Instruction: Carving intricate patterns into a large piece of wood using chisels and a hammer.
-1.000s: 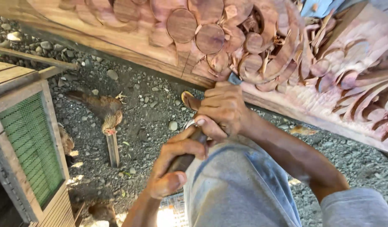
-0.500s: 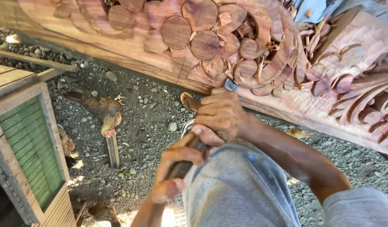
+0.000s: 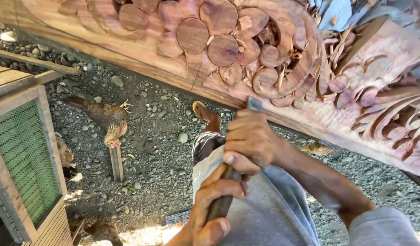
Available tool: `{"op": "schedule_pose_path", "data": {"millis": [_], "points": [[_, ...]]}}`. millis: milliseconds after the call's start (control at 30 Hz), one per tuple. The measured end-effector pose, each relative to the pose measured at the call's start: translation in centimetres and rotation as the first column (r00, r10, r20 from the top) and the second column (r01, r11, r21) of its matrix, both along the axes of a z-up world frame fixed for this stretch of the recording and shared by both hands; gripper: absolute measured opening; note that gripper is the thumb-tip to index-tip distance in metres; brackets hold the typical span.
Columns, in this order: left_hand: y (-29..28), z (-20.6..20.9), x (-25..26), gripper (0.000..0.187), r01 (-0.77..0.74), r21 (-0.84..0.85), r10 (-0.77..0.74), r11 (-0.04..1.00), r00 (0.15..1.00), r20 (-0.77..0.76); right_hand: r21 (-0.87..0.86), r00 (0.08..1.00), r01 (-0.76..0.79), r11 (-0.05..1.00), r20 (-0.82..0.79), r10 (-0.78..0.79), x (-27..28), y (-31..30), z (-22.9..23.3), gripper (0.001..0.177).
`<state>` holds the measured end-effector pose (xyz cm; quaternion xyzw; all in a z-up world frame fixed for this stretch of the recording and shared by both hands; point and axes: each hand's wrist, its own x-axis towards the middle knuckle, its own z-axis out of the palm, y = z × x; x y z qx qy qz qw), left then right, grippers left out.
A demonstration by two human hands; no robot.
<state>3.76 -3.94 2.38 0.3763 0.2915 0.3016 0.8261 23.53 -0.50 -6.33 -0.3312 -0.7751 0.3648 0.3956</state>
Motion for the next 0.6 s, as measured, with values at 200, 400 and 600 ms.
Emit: {"op": "schedule_pose_path", "data": {"millis": [200,400,600], "points": [[-2.2,-1.6,-0.5,0.044,-0.084,0.015,0.084,0.996,0.996,-0.032,-0.082,0.998,-0.064,0.995,-0.029,0.062,0.2,0.0,-0.8,0.031],[-2.0,-4.6,-2.1,0.049,-0.110,-0.055,0.114,0.992,0.990,0.085,0.052,0.996,-0.050,0.997,0.076,0.046,-0.3,1.3,-1.7,0.029],[2.8,-5.6,-5.3,0.050,0.067,0.033,-0.070,0.997,0.993,0.099,0.013,0.979,0.142,0.990,0.145,-0.142,-1.9,1.3,-1.1,0.024]]}}
